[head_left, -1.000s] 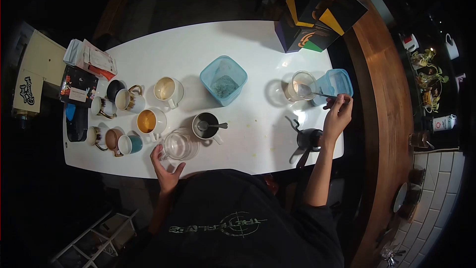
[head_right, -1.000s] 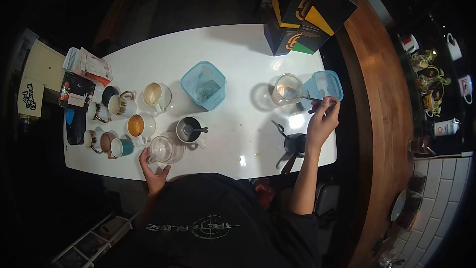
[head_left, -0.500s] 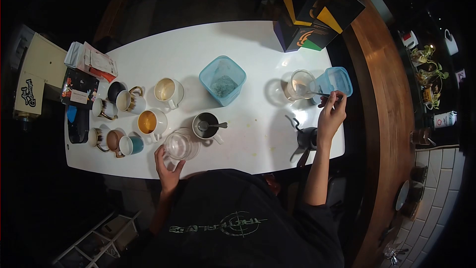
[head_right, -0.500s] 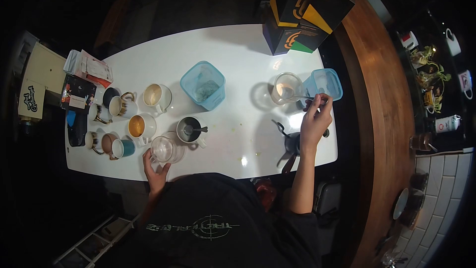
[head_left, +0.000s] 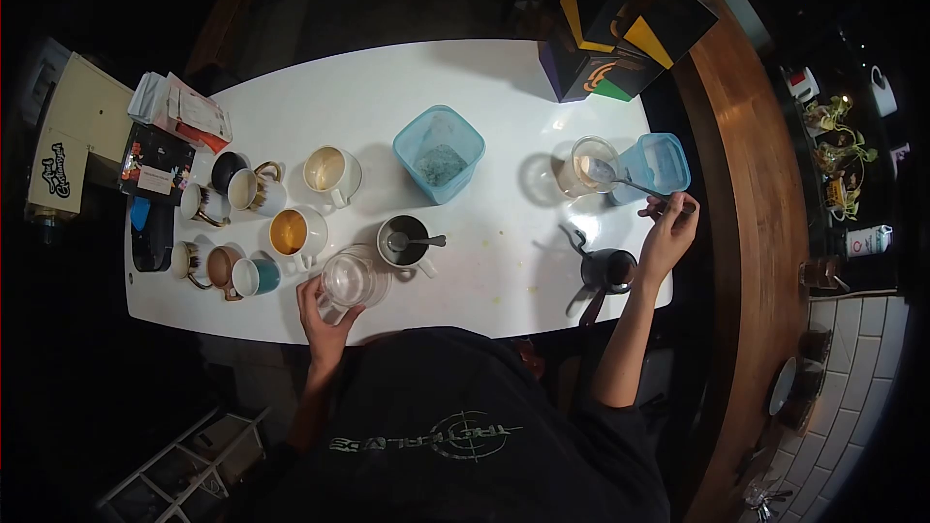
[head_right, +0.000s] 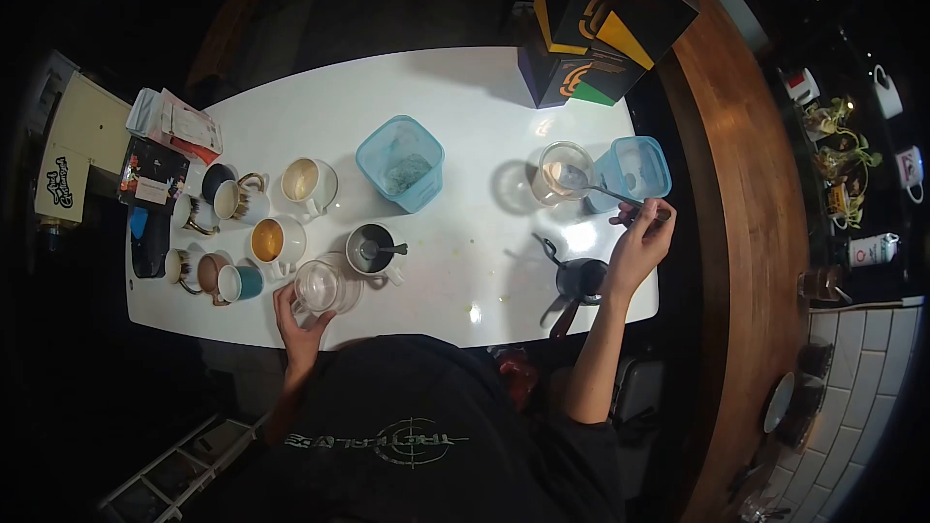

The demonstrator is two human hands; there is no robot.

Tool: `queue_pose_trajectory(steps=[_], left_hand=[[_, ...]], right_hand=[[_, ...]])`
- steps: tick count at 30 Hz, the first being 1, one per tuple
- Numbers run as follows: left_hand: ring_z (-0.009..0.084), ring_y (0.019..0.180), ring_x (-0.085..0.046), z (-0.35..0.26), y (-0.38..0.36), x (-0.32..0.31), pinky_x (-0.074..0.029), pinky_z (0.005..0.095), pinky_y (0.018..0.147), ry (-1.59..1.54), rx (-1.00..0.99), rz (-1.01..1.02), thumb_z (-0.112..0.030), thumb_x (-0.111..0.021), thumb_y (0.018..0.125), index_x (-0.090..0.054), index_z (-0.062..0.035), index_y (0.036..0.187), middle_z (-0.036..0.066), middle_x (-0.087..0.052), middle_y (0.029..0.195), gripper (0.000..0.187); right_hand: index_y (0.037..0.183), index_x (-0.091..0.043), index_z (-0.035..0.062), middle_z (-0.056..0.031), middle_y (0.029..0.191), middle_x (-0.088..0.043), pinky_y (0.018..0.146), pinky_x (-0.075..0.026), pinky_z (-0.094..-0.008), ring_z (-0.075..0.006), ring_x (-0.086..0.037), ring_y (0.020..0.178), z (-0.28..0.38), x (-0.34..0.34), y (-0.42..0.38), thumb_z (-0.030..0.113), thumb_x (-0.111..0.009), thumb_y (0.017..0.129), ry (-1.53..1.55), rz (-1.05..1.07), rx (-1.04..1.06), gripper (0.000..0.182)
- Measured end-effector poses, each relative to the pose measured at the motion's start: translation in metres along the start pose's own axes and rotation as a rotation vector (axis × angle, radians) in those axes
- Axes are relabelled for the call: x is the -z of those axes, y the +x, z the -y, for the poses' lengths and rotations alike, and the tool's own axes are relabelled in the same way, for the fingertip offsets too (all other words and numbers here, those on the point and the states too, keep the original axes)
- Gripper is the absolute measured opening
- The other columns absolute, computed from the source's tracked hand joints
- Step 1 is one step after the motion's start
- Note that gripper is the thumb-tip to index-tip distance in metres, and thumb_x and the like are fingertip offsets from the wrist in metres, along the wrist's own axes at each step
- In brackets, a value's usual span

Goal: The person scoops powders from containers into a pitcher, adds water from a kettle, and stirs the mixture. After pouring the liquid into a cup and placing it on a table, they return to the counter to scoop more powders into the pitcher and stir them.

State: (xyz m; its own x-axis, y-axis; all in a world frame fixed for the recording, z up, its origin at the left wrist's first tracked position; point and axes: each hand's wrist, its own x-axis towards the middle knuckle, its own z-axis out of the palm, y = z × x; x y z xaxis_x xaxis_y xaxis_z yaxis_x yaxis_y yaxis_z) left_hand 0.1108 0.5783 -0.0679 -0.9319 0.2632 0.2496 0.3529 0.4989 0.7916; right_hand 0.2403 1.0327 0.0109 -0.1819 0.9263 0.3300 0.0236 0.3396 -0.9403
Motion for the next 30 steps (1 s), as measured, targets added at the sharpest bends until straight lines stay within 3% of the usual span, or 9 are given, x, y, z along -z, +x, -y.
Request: queue_pose_trajectory(steps=[2,4,8,10,13,17,24,30], left_hand=[[0.0267,0.098,-0.057,0.006,-0.004,-0.002,-0.048,0.0362,0.088,-0.091,0.053,-0.019,-0.013,-0.088,0.066,-0.051,-0.0018,0.118,0.012,-0.055,0.105,0.064],[0.0196,0.087,-0.054,0.013,-0.009,0.0,-0.046,0.0313,0.082,-0.132,0.116,-0.013,-0.01,-0.083,0.074,-0.051,-0.002,0.1,0.008,-0.054,0.09,0.043],[0.0107,0.078,-0.045,0.025,-0.009,0.01,-0.04,0.0244,0.073,-0.257,0.123,0.082,-0.009,-0.073,0.085,-0.048,-0.003,0.088,0.001,-0.048,0.081,0.026],[0.0051,0.076,-0.038,0.02,-0.007,0.016,-0.032,0.0202,0.068,-0.426,0.32,0.168,-0.01,-0.062,0.095,-0.047,-0.0043,0.083,-0.004,-0.043,0.079,0.02],[0.0026,0.073,-0.033,0.022,-0.008,0.01,-0.028,0.0193,0.065,-0.603,0.237,0.128,-0.011,-0.057,0.098,-0.046,-0.0064,0.081,-0.007,-0.039,0.077,0.021],[0.0026,0.07,-0.031,0.012,-0.009,0.012,-0.027,0.0203,0.063,-0.751,0.289,0.083,-0.011,-0.058,0.097,-0.044,-0.0073,0.076,-0.007,-0.035,0.074,0.026],[0.001,0.066,-0.031,-0.061,0.005,0.05,-0.025,0.0193,0.057,-0.501,0.169,0.178,-0.011,-0.061,0.096,-0.043,-0.0064,0.074,-0.007,-0.036,0.071,0.028],[-0.0005,0.064,-0.031,-0.097,0.02,0.054,-0.026,0.0188,0.055,-0.523,0.197,0.24,-0.009,-0.061,0.095,-0.042,-0.0064,0.073,-0.007,-0.036,0.068,0.03]], right_hand=[[0.101,-0.052,-0.0005,-0.01,0.075,-0.063,0.06,-0.053,-0.0277,-0.0137,-0.062,0.066,-0.002,0.002,0.001,0.024,-0.05,0.103,0.038,-0.008,-0.007,0.025],[0.1,-0.052,-0.0004,-0.0107,0.077,-0.062,0.061,-0.054,-0.0283,-0.0146,-0.062,0.067,-0.003,0.005,0.0,0.025,-0.05,0.103,0.064,-0.001,0.001,0.025],[0.103,-0.052,-0.001,-0.0123,0.08,-0.062,0.064,-0.057,-0.0312,-0.0172,-0.063,0.071,-0.005,0.012,-0.003,0.025,-0.05,0.103,0.097,-0.003,-0.004,0.026],[0.105,-0.051,-0.0015,-0.013,0.082,-0.062,0.065,-0.057,-0.0317,-0.0174,-0.063,0.072,-0.004,0.015,-0.004,0.025,-0.049,0.103,0.144,-0.002,0.011,0.027],[0.101,-0.052,-0.0008,-0.012,0.079,-0.062,0.061,-0.055,-0.029,-0.0162,-0.063,0.068,-0.002,0.02,-0.003,0.023,-0.049,0.104,0.171,-0.02,0.026,0.025],[0.104,-0.05,-0.0005,-0.0137,0.083,-0.063,0.063,-0.054,-0.0279,-0.0155,-0.061,0.068,0.011,0.028,-0.009,0.026,-0.049,0.103,0.205,0.004,0.014,0.026],[0.103,-0.049,0.0026,-0.0103,0.081,-0.058,0.06,-0.05,-0.029,-0.0126,-0.055,0.066,0.065,0.034,-0.035,0.025,-0.043,0.105,0.284,0.043,-0.035,0.023],[0.104,-0.05,0.0028,-0.0091,0.08,-0.056,0.056,-0.048,-0.0281,-0.0125,-0.052,0.065,0.11,0.026,-0.056,0.023,-0.044,0.105,0.412,0.137,-0.065,0.021]])
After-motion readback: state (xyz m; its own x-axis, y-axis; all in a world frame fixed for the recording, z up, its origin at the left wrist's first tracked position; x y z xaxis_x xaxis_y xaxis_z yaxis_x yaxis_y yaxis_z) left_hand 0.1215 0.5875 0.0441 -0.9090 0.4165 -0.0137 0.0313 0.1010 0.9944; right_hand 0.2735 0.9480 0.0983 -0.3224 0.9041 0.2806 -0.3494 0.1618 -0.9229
